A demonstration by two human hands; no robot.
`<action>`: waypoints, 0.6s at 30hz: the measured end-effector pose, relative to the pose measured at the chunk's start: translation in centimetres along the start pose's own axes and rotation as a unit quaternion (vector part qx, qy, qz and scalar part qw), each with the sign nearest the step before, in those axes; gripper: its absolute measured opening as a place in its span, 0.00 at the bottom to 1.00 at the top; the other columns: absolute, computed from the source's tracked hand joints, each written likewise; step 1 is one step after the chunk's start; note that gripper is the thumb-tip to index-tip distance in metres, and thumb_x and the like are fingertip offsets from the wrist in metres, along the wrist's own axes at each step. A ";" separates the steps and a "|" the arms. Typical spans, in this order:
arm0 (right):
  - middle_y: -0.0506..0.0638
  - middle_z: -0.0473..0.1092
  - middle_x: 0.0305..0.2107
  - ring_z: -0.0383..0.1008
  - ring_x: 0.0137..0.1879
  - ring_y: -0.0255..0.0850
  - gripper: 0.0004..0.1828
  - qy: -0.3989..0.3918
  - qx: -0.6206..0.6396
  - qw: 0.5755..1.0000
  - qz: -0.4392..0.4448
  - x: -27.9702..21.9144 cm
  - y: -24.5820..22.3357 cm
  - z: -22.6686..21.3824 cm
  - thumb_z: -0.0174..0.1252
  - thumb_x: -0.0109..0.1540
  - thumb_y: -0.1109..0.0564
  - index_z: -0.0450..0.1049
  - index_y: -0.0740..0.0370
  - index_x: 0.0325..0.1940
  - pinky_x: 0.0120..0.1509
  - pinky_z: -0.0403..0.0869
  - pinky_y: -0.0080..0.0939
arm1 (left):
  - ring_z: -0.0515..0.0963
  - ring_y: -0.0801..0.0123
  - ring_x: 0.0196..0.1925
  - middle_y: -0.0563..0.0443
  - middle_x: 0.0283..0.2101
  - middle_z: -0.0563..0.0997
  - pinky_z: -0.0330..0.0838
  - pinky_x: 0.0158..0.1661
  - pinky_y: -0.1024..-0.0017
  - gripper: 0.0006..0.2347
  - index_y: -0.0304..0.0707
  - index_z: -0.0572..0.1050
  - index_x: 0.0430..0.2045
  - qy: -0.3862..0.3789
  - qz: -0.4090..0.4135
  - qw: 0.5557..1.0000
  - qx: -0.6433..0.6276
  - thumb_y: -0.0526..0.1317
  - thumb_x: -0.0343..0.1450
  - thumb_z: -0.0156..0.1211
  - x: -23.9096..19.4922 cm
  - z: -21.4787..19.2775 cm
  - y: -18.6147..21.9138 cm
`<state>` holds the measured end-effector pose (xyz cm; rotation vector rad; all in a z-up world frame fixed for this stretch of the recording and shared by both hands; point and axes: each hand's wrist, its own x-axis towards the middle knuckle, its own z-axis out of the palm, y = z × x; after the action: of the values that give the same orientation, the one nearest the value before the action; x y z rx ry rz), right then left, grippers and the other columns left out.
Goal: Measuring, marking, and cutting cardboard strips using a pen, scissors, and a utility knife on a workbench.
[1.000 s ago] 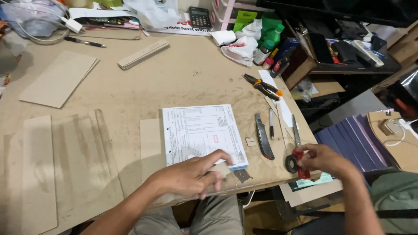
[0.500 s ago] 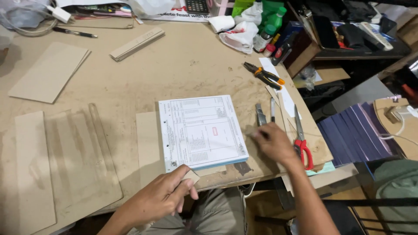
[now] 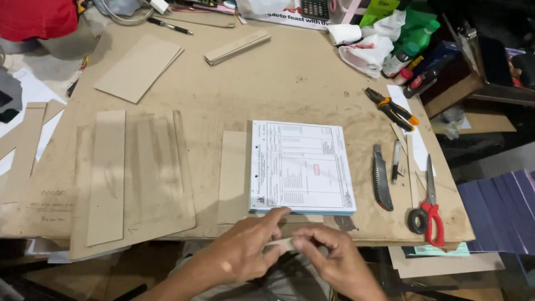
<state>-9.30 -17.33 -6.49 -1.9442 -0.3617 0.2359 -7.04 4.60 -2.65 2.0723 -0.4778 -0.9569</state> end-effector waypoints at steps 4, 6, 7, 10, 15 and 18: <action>0.49 0.85 0.32 0.84 0.38 0.38 0.10 0.100 0.013 0.995 0.009 0.3 2.1 0.6 0.63 0.61 0.52 0.86 0.58 0.38 0.45 0.82 0.38 | 0.81 0.54 0.43 0.37 0.50 0.78 0.80 0.41 0.57 0.24 0.35 0.56 0.69 0.267 0.230 0.933 0.075 0.41 0.77 0.49 0.1 3.1 -5.2; 0.55 0.82 0.31 0.76 0.28 0.42 0.09 0.291 0.155 0.928 0.174 0.3 3.8 -0.1 0.65 0.60 0.61 0.85 0.66 0.42 0.37 0.78 0.40 | 0.78 0.60 0.54 0.40 0.53 0.76 0.81 0.42 0.75 0.23 0.38 0.77 0.55 0.492 0.198 0.815 0.234 0.37 0.64 0.73 0.8 4.2 -8.9; 0.55 0.82 0.31 0.76 0.28 0.42 0.09 0.297 0.155 0.925 0.178 0.1 5.1 -0.1 0.65 0.60 0.61 0.85 0.66 0.42 0.37 0.78 0.40 | 0.78 0.60 0.54 0.40 0.53 0.76 0.81 0.42 0.75 0.23 0.38 0.77 0.55 0.485 0.202 0.818 0.232 0.37 0.64 0.73 0.0 4.2 -7.9; 0.56 0.77 0.28 0.72 0.24 0.36 0.07 0.237 0.450 0.855 0.097 -0.6 7.1 0.5 0.63 0.61 0.65 0.80 0.70 0.43 0.28 0.73 0.31 | 0.84 0.77 0.32 0.56 0.33 0.85 0.84 0.32 0.78 0.13 0.45 0.79 0.44 0.538 0.232 0.808 0.064 0.46 0.69 0.64 -1.1 4.2 -5.7; 0.55 0.74 0.18 0.72 0.22 0.37 0.08 0.087 0.479 0.858 0.164 -1.1 4.1 3.8 0.62 0.64 0.59 0.79 0.70 0.38 0.31 0.73 0.34 | 0.81 0.64 0.62 0.48 0.58 0.82 0.72 0.62 0.68 0.21 0.35 0.76 0.56 0.322 0.242 0.884 -0.238 0.40 0.68 0.68 1.1 6.1 -5.9; 0.56 0.75 0.17 0.72 0.21 0.37 0.09 0.085 0.431 0.880 0.179 -1.2 4.3 3.5 0.64 0.63 0.58 0.81 0.69 0.38 0.33 0.72 0.36 | 0.84 0.64 0.59 0.48 0.55 0.84 0.75 0.60 0.67 0.17 0.38 0.79 0.51 0.301 0.239 0.889 -0.250 0.40 0.68 0.68 1.2 6.0 -6.1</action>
<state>-10.97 -16.29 -11.86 -1.1098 0.2158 0.3842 -10.84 4.61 -10.41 1.5508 -0.3334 -0.0956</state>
